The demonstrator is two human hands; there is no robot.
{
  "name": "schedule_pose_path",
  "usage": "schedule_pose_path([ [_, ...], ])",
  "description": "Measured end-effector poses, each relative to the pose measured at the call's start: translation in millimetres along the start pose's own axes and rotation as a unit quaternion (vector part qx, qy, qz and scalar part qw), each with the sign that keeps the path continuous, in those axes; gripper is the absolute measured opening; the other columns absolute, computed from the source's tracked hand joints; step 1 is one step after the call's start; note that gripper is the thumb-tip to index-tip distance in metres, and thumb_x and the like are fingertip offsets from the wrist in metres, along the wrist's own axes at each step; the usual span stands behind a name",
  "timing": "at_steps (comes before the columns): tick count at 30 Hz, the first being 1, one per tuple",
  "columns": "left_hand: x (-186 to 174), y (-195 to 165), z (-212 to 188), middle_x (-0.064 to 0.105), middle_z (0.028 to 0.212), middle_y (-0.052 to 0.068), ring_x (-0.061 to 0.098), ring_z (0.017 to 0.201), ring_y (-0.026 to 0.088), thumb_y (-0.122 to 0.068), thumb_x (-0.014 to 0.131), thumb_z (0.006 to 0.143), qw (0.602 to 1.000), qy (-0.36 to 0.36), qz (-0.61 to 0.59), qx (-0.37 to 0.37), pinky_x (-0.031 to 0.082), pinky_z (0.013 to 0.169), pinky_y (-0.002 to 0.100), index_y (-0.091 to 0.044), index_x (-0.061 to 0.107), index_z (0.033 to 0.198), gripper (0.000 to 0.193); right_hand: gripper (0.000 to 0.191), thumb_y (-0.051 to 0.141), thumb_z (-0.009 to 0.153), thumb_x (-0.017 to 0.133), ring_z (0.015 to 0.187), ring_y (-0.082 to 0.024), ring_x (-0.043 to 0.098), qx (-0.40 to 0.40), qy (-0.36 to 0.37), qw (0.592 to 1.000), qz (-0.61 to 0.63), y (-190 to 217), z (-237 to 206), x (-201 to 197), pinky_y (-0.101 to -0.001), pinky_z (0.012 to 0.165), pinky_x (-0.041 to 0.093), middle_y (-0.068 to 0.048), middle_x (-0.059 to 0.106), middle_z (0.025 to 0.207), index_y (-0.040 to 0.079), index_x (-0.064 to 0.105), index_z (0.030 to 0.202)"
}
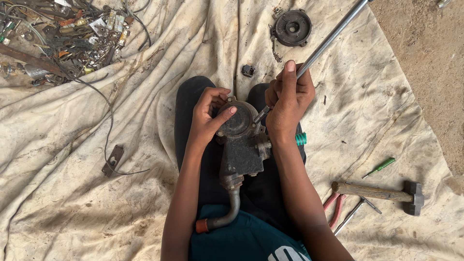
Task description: The person disassembles and reassembles small engine components on a cloth on the ground. They use a screwdriver to remove screws from a red housing, then use a wrench and T-handle tool to tighten bolts on a carburetor and other parts.
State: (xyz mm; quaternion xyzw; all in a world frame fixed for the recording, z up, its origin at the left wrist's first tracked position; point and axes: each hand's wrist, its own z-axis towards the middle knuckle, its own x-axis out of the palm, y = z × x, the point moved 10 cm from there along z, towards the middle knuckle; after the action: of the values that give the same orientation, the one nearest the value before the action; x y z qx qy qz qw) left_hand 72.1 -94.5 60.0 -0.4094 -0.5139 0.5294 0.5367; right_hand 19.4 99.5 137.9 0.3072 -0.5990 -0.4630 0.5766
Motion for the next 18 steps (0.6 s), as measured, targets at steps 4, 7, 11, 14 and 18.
schedule_pose_path([
  [4, -1, -2, 0, 0.063, 0.106, 0.001, 0.066, 0.096, 0.012, -0.02, 0.083, 0.089, 1.0, -0.005, -0.022, 0.013, 0.057, 0.089, 0.029, -0.009, 0.061, 0.11, 0.032, 0.029, 0.026, 0.109, 0.061, 0.046, -0.004, 0.026, -0.002, 0.004, 1.0, 0.002, 0, 0, 1, -0.0268, 0.041, 0.021, 0.005, 0.035, 0.061, 0.011, 0.052, 0.086],
  [7, 0, -2, 0, 0.062, 0.104, 0.001, 0.065, 0.095, 0.013, -0.019, 0.083, 0.088, 1.0, 0.001, -0.006, 0.012, 0.056, 0.089, 0.031, -0.008, 0.063, 0.116, 0.037, 0.03, 0.025, 0.11, 0.062, 0.047, -0.004, 0.026, 0.004, 0.003, 1.0, 0.005, -2, 0, 1, -0.0269, 0.042, 0.02, 0.005, 0.036, 0.063, 0.011, 0.051, 0.086],
  [11, 1, -1, 1, 0.066, 0.105, 0.001, 0.07, 0.095, 0.014, -0.018, 0.082, 0.089, 1.0, 0.008, 0.004, 0.01, 0.06, 0.088, 0.031, -0.007, 0.066, 0.106, 0.027, 0.03, 0.024, 0.11, 0.062, 0.049, -0.004, 0.025, 0.012, -0.003, 1.0, 0.008, -3, 0, 1, -0.0274, 0.043, 0.019, 0.005, 0.037, 0.065, 0.011, 0.051, 0.086],
  [14, -5, 6, 0, 0.063, 0.101, 0.001, 0.068, 0.093, 0.012, -0.022, 0.086, 0.083, 0.999, -0.018, -0.047, -0.007, 0.059, 0.085, 0.03, -0.011, 0.052, 0.11, 0.045, 0.03, 0.025, 0.11, 0.061, 0.047, -0.003, 0.025, 0.007, 0.002, 1.0, -0.006, -2, 0, 1, -0.0272, 0.042, 0.019, 0.006, 0.035, 0.062, 0.012, 0.051, 0.085],
  [18, 1, 10, -1, 0.062, 0.111, 0.004, 0.07, 0.099, 0.015, -0.024, 0.085, 0.091, 0.999, 0.021, -0.025, 0.002, 0.061, 0.091, 0.032, -0.009, 0.064, 0.114, 0.034, 0.03, 0.026, 0.109, 0.061, 0.046, -0.003, 0.025, 0.002, 0.004, 1.0, -0.012, 0, 1, 1, -0.0276, 0.041, 0.02, 0.006, 0.036, 0.062, 0.012, 0.052, 0.084],
])
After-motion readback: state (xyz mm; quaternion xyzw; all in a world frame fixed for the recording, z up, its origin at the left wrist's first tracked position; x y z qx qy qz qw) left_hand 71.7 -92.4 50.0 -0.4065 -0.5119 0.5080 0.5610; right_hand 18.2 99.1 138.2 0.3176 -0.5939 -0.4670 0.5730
